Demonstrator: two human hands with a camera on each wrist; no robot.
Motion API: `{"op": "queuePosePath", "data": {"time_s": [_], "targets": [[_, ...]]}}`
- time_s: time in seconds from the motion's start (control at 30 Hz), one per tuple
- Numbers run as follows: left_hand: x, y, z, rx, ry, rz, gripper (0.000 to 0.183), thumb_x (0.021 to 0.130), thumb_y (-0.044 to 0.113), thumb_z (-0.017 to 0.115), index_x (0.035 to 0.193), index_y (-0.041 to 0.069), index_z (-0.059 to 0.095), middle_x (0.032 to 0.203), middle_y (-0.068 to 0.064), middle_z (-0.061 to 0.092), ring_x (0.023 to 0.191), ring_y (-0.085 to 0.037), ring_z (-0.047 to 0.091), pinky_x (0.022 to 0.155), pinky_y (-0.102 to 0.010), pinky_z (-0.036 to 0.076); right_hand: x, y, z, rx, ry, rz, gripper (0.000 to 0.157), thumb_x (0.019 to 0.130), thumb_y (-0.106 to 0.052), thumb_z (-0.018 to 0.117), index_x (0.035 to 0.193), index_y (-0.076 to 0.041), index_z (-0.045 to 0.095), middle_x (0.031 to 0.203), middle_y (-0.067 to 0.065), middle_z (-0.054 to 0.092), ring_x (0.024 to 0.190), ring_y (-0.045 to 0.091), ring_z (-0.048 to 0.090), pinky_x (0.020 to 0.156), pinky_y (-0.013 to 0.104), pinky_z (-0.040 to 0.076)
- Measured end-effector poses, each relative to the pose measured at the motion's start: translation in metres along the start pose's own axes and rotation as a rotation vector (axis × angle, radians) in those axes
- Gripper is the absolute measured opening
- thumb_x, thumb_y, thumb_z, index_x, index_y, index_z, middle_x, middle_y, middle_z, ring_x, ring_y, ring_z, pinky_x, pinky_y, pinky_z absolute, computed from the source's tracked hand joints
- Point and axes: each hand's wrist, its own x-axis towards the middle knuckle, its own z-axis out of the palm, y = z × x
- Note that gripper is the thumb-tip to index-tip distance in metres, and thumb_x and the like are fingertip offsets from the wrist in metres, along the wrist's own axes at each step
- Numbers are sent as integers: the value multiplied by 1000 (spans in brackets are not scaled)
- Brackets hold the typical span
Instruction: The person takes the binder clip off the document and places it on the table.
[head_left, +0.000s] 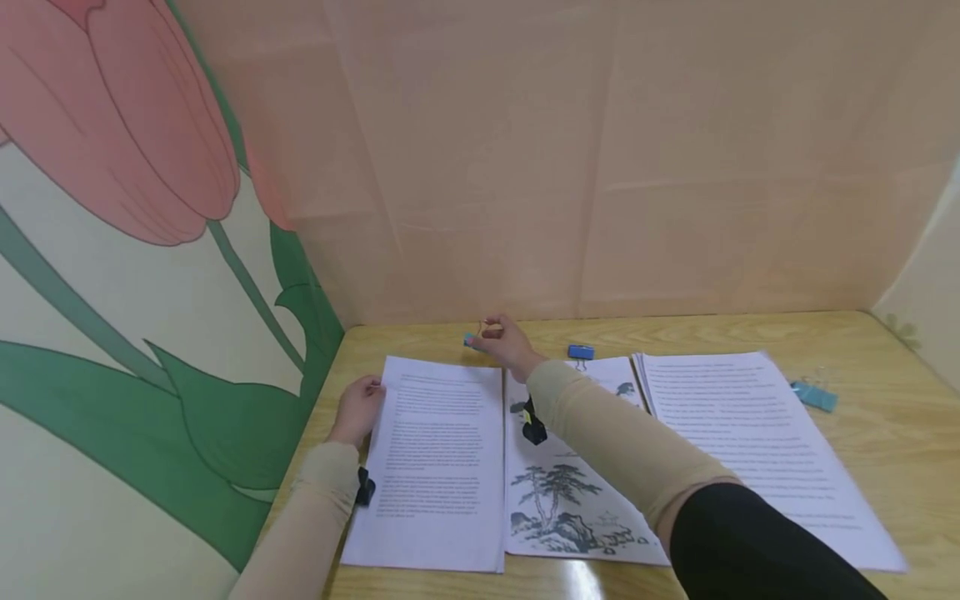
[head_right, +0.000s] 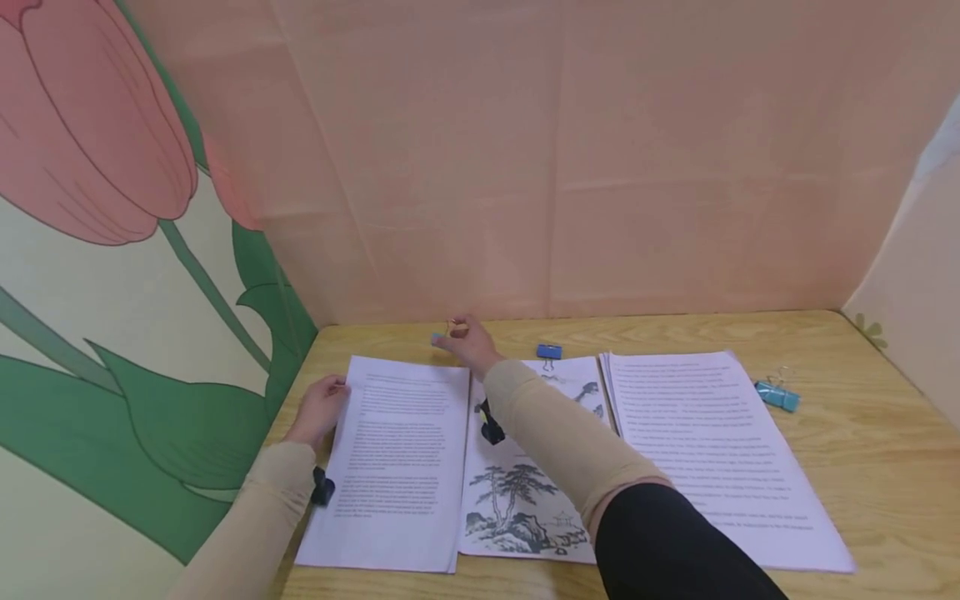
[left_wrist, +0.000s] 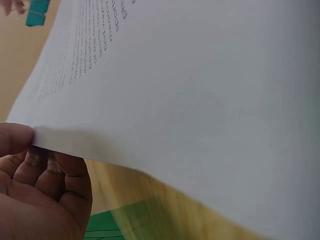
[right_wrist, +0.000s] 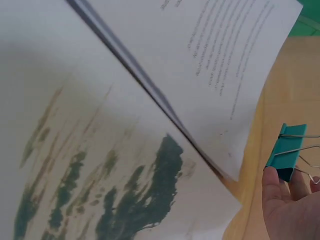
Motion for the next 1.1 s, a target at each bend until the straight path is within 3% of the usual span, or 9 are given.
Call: {"op": "queuePosePath", "data": {"time_s": [0.27, 0.7, 1.1], "targets": [[1, 0, 4, -15, -13, -44, 37, 106, 9, 47, 137, -7, 56, 133, -27, 59, 122, -38, 56, 106, -53, 43, 3, 7, -1, -33, -4, 41, 64, 98, -13, 72, 150, 0, 37, 144, 26, 50, 129, 41, 53, 109, 53, 43], [-3, 5, 3, -49, -87, -82, 45, 107, 16, 46, 146, -7, 47, 136, -27, 55, 123, -38, 54, 108, -55, 41, 14, 17, 1, -112, 15, 109, 70, 99, -24, 72, 154, -1, 37, 148, 22, 51, 131, 35, 53, 107, 46, 46], [0, 4, 3, -74, -119, -175, 48, 108, 20, 46, 150, -2, 44, 141, -23, 53, 129, -37, 52, 110, -55, 39, 22, 21, 5, -216, 11, 156, 72, 100, -35, 68, 154, 3, 38, 144, 25, 54, 129, 35, 55, 106, 45, 47]]}}
